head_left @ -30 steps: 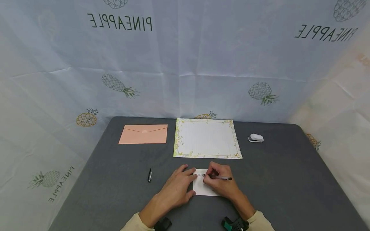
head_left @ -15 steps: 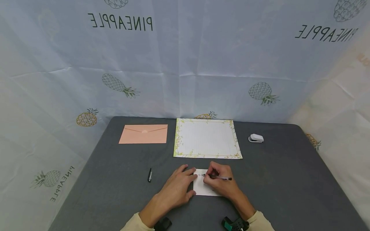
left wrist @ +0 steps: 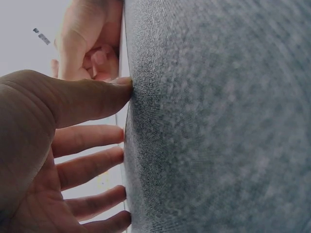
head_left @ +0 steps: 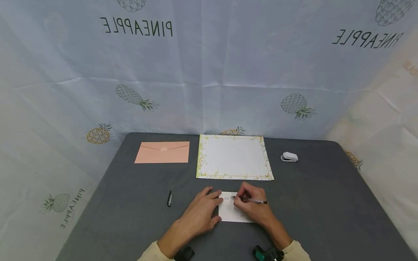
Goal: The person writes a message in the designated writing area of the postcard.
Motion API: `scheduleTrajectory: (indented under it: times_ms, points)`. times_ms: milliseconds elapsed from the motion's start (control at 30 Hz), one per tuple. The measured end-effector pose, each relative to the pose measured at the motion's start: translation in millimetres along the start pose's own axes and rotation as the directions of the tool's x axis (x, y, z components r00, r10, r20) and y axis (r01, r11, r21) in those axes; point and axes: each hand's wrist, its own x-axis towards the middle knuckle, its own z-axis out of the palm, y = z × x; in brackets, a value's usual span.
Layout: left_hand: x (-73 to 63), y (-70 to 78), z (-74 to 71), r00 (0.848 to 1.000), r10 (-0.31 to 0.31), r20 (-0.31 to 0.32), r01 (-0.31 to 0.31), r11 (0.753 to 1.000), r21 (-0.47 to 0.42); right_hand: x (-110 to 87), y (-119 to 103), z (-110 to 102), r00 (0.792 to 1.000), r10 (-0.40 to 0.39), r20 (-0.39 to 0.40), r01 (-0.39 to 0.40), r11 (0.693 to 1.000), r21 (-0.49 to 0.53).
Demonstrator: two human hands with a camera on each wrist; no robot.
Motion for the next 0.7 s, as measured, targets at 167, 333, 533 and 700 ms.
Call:
scheduleTrajectory:
  times_ms: [167, 333, 533, 700]
  points:
    - [-0.6, -0.7, 1.3, 1.0, 0.002, -0.014, -0.002, 1.0, -0.012, -0.9, 0.9, 0.4, 1.0, -0.002, 0.026, 0.002, 1.0, -0.004]
    - [-2.1, -0.9, 1.6, 0.999, 0.009, -0.032, -0.01, 1.0, -0.025, -0.8, 0.1, 1.3, 0.999, -0.016, 0.038, 0.015, 1.0, 0.004]
    - [-1.6, -3.4, 5.1, 0.998, 0.023, -0.054, -0.025, 0.999, -0.031, -0.4, -1.2, 1.9, 0.999, -0.005, 0.053, 0.005, 1.0, -0.006]
    - [-1.1, -6.9, 9.6, 0.996, 0.041, -0.074, -0.044, 0.999, -0.031, 0.0, -1.0, 2.2, 0.999, 0.0, 0.04, 0.001, 1.0, -0.018]
